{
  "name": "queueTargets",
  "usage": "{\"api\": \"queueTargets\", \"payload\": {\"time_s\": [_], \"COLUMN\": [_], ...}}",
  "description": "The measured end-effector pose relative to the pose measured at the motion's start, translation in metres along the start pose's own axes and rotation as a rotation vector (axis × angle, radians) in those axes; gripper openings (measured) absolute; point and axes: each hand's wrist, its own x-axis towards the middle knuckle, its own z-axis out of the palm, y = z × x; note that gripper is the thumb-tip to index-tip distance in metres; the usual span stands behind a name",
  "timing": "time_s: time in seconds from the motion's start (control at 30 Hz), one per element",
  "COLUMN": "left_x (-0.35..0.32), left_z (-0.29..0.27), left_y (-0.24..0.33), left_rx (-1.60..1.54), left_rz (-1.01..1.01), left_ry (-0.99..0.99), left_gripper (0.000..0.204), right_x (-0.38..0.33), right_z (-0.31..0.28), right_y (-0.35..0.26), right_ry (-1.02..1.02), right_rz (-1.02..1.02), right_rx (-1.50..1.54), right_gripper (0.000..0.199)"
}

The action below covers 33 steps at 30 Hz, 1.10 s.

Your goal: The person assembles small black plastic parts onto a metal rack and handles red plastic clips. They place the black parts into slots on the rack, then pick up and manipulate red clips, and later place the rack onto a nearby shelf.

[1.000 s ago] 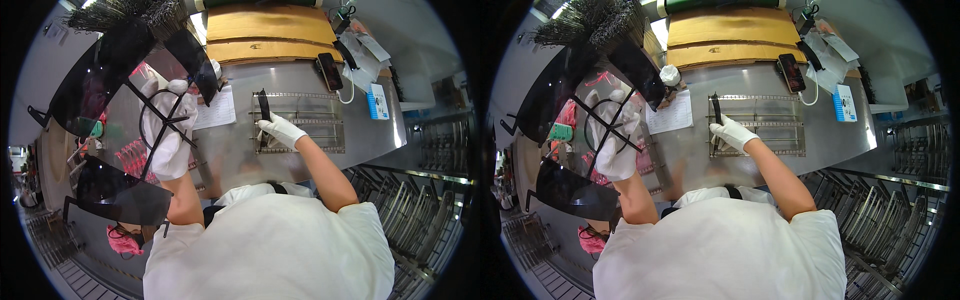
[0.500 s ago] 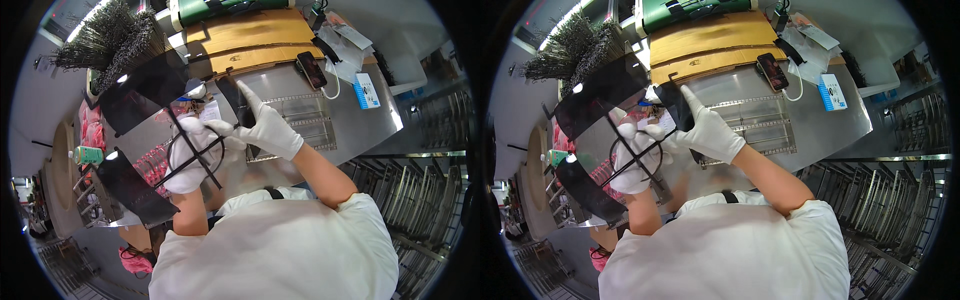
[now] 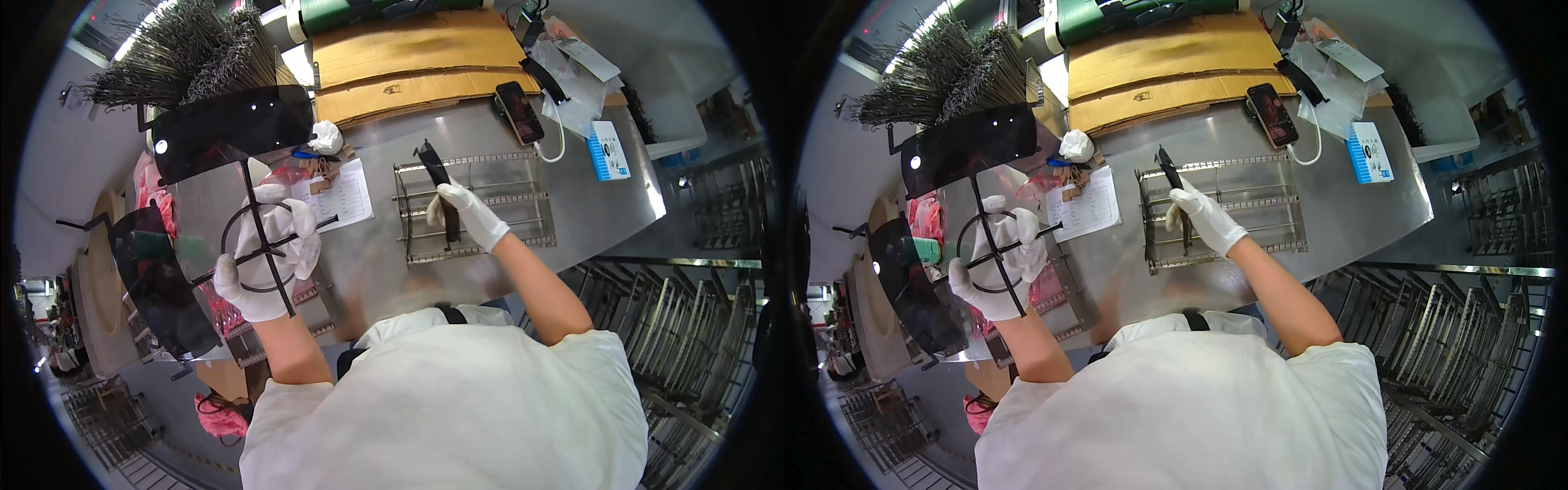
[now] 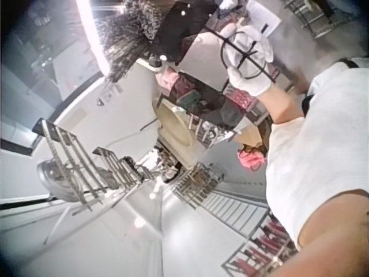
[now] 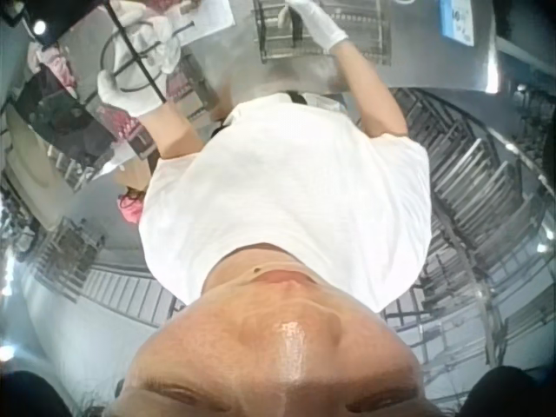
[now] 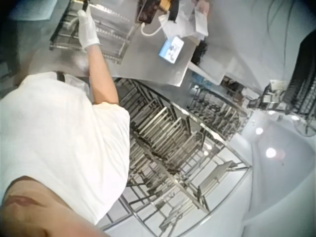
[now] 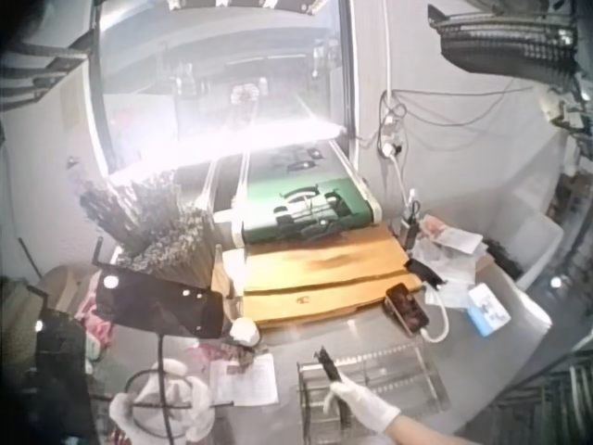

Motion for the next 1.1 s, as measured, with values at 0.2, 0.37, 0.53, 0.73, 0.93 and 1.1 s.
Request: {"api": "queueTargets", "payload": {"time_s": [0.2,0.37,0.53,0.73,0.93,1.1], "left_x": [-0.006,-0.011,-0.005,-0.015,-0.034,-0.031], "left_z": [0.004,0.011,0.02,0.031,0.024,0.017], "left_y": [-0.001,-0.002,-0.011,-0.013,-0.036,-0.022], "left_rx": [0.045,0.14,0.161,0.253,0.018,-0.015], "left_rz": [-0.007,-0.008,-0.019,-0.178,-0.604,-0.386], "left_ry": [0.036,0.086,0.067,0.171,0.136,-0.136], "left_gripper": [0.094,0.092,0.088,0.095,0.118,0.123], "right_x": [0.01,0.006,0.0,-0.03,-0.075,-0.081], "right_z": [0.026,0.02,0.063,0.051,0.091,0.082], "right_y": [-0.005,-0.007,-0.032,-0.072,-0.11,-0.094], "right_ry": [-0.042,0.047,0.211,0.405,0.096,-0.42], "right_rz": [0.381,0.237,0.116,-0.841,-0.311,0.202], "right_rx": [-0.139,-0.687,-1.354,-1.403,-0.888,0.013], "right_gripper": [0.043,0.061,0.082,0.09,0.093,0.038]}}
